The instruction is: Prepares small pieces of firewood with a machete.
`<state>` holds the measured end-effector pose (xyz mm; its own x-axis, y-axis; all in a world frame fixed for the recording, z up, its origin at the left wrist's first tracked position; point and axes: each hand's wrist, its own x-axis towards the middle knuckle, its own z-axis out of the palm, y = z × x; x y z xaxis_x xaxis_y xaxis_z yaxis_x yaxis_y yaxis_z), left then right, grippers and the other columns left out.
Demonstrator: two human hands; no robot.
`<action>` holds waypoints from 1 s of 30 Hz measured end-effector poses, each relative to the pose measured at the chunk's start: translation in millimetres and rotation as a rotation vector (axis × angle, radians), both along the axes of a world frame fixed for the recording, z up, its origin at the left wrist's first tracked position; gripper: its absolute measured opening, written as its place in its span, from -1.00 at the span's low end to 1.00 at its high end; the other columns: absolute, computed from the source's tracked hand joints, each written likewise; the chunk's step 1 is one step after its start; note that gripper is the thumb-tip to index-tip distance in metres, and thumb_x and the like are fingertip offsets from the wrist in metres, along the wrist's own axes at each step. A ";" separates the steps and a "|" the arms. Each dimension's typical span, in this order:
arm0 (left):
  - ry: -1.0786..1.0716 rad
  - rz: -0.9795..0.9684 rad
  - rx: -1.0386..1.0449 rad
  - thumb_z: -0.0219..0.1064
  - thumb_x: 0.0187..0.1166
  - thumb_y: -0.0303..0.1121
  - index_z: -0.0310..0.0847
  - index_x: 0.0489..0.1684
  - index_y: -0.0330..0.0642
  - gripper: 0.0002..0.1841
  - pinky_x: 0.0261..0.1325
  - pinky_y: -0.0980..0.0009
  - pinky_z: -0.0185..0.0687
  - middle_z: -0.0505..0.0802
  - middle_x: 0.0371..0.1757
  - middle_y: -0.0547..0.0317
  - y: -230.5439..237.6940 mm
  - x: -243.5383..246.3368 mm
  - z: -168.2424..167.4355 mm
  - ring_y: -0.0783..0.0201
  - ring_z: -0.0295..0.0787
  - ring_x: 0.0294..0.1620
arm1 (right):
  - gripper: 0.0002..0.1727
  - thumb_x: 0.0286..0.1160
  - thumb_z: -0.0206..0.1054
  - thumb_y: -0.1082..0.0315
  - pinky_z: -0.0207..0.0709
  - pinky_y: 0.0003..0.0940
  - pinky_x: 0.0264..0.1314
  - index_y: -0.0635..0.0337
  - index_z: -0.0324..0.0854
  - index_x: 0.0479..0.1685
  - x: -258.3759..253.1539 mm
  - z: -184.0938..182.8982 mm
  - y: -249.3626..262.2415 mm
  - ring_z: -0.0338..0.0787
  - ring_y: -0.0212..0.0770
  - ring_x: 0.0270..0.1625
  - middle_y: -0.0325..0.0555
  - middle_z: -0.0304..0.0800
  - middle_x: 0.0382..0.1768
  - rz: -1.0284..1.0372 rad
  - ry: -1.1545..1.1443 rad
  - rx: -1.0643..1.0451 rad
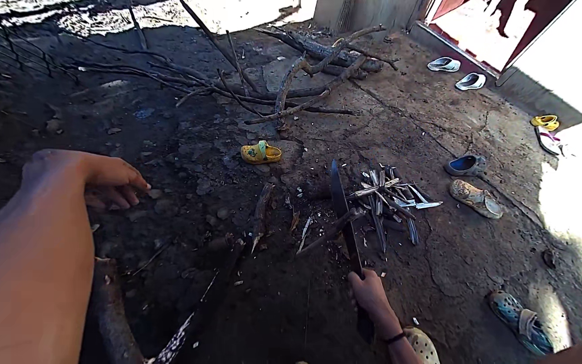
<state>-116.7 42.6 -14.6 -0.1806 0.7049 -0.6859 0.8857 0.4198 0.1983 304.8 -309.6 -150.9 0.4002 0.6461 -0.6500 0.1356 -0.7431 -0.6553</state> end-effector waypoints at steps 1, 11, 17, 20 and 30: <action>-0.033 -0.003 0.027 0.08 0.88 -0.27 0.53 0.39 -0.32 -0.65 0.27 -0.39 0.43 0.79 0.11 -0.36 3.6 -1.7 0.4 -0.27 0.73 0.18 | -0.70 0.81 0.10 0.30 0.61 -0.39 -0.69 0.26 0.57 -0.31 -3.5 8.6 -1.4 0.63 -0.29 -0.79 -0.15 0.60 -0.75 -0.057 0.070 0.093; 0.091 -0.068 -0.011 0.10 0.85 -0.34 0.66 -0.06 -0.42 -0.71 -0.03 -0.03 0.57 0.80 -0.23 -0.13 -14.0 24.9 24.6 0.00 0.72 -0.17 | -0.64 0.88 0.05 0.22 0.57 -0.35 -0.77 0.28 0.48 -0.28 13.9 -7.7 -1.2 0.56 -0.27 -0.81 -0.14 0.53 -0.75 -0.246 0.230 -0.011; -0.024 -0.029 0.090 0.18 0.78 -0.47 0.61 -0.13 -0.37 -0.85 -0.15 0.29 0.79 0.81 -0.29 -0.09 9.8 -11.6 26.2 0.15 0.81 -0.35 | -0.70 0.71 -0.08 0.40 0.58 -0.40 -0.73 0.21 0.42 -0.43 11.8 -9.5 -11.6 0.55 -0.31 -0.82 -0.21 0.49 -0.82 -0.239 0.374 0.384; -0.005 0.020 0.032 0.18 0.69 -0.57 0.71 -0.18 -0.38 -0.84 0.03 -0.07 0.65 0.85 -0.21 -0.17 -5.5 -12.4 9.5 -0.04 0.79 -0.16 | -0.71 0.81 0.13 0.18 0.59 -0.34 -0.68 0.24 0.53 -0.13 24.9 -31.1 -4.1 0.60 -0.27 -0.77 -0.15 0.55 -0.71 -0.077 0.062 -0.120; -0.056 0.100 0.080 -0.01 0.80 -0.48 0.68 -0.07 -0.33 -0.72 0.12 -0.07 0.59 0.84 -0.07 -0.16 2.7 -60.8 -18.0 -0.01 0.79 -0.05 | -0.65 0.80 -0.10 0.40 0.59 -0.41 -0.74 0.25 0.43 -0.43 7.0 25.8 -4.5 0.57 -0.32 -0.82 -0.18 0.52 -0.80 -0.248 0.323 0.358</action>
<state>-177.5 45.4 -32.6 -0.2152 0.7383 -0.6393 0.8269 0.4860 0.2830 311.7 -314.1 -125.1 0.3853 0.7614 -0.5214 -0.2655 -0.4497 -0.8528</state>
